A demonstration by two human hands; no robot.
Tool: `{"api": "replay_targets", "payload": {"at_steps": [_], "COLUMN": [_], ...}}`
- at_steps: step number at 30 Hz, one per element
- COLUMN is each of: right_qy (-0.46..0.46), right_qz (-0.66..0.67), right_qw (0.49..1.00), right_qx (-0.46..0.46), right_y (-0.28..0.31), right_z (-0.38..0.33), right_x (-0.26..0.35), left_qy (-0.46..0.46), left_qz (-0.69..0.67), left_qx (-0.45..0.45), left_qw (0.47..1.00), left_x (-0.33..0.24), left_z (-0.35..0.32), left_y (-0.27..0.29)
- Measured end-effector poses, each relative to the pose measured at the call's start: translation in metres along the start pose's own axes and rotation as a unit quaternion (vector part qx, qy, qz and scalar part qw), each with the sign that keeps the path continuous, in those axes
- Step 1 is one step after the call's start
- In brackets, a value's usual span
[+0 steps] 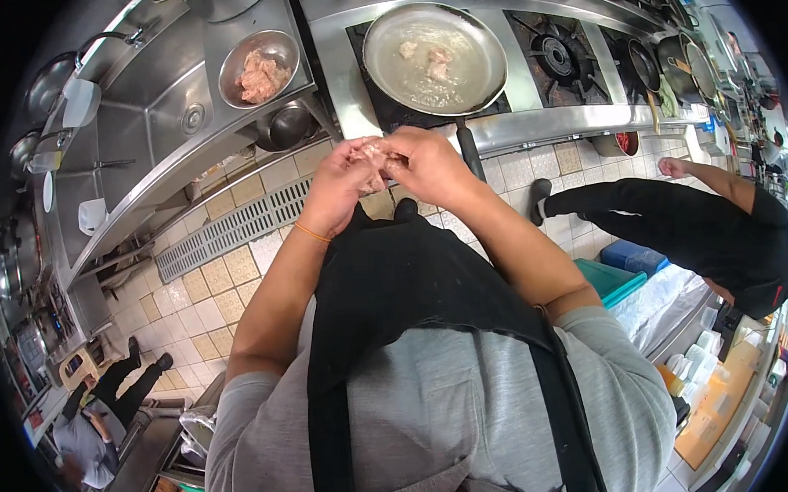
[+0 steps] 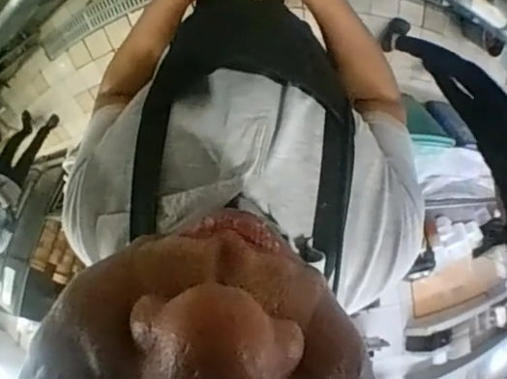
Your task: Placing small pieces of raw meat into a frying pan on a kitchen stove.
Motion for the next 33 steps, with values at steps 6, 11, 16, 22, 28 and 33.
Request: {"api": "replay_targets", "payload": {"at_steps": [6, 11, 16, 22, 28, 33], "right_qy": [0.05, -0.037, -0.068, -0.142, -0.177, -0.161], "right_qz": [-0.037, 0.169, 0.138, 0.206, 0.217, 0.253], "right_qw": [0.996, 0.982, 0.986, 0.968, 0.96, 0.953], "right_qx": [-0.063, -0.071, -0.069, -0.022, -0.018, -0.051], "right_y": [0.01, 0.004, 0.021, 0.018, 0.015, 0.019], "right_z": [-0.015, -0.019, -0.016, -0.018, -0.018, -0.018], "right_x": [0.013, 0.006, 0.01, -0.005, -0.012, -0.008], "left_qy": [0.0, -0.038, -0.049, -0.061, -0.079, -0.1], "left_qz": [0.072, 0.015, -0.011, 0.045, 0.064, 0.111], "left_qx": [-0.004, -0.027, -0.027, -0.011, -0.04, -0.089], "left_qw": [0.997, 0.999, 0.998, 0.997, 0.994, 0.985], "left_x": [0.002, 0.003, -0.003, -0.008, -0.012, -0.022], "left_z": [0.0, 0.004, -0.002, -0.007, -0.009, -0.01], "left_y": [0.001, -0.007, -0.017, -0.016, -0.014, -0.016]}}
Point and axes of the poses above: each hand's wrist, its own z-axis towards the middle knuckle, its own y-axis out of the back of the hand, x = y × z, the point moved 5 cm from there along z, towards the middle knuckle, and after that the axes turned 3 degrees about x, right-handed, at the moved point
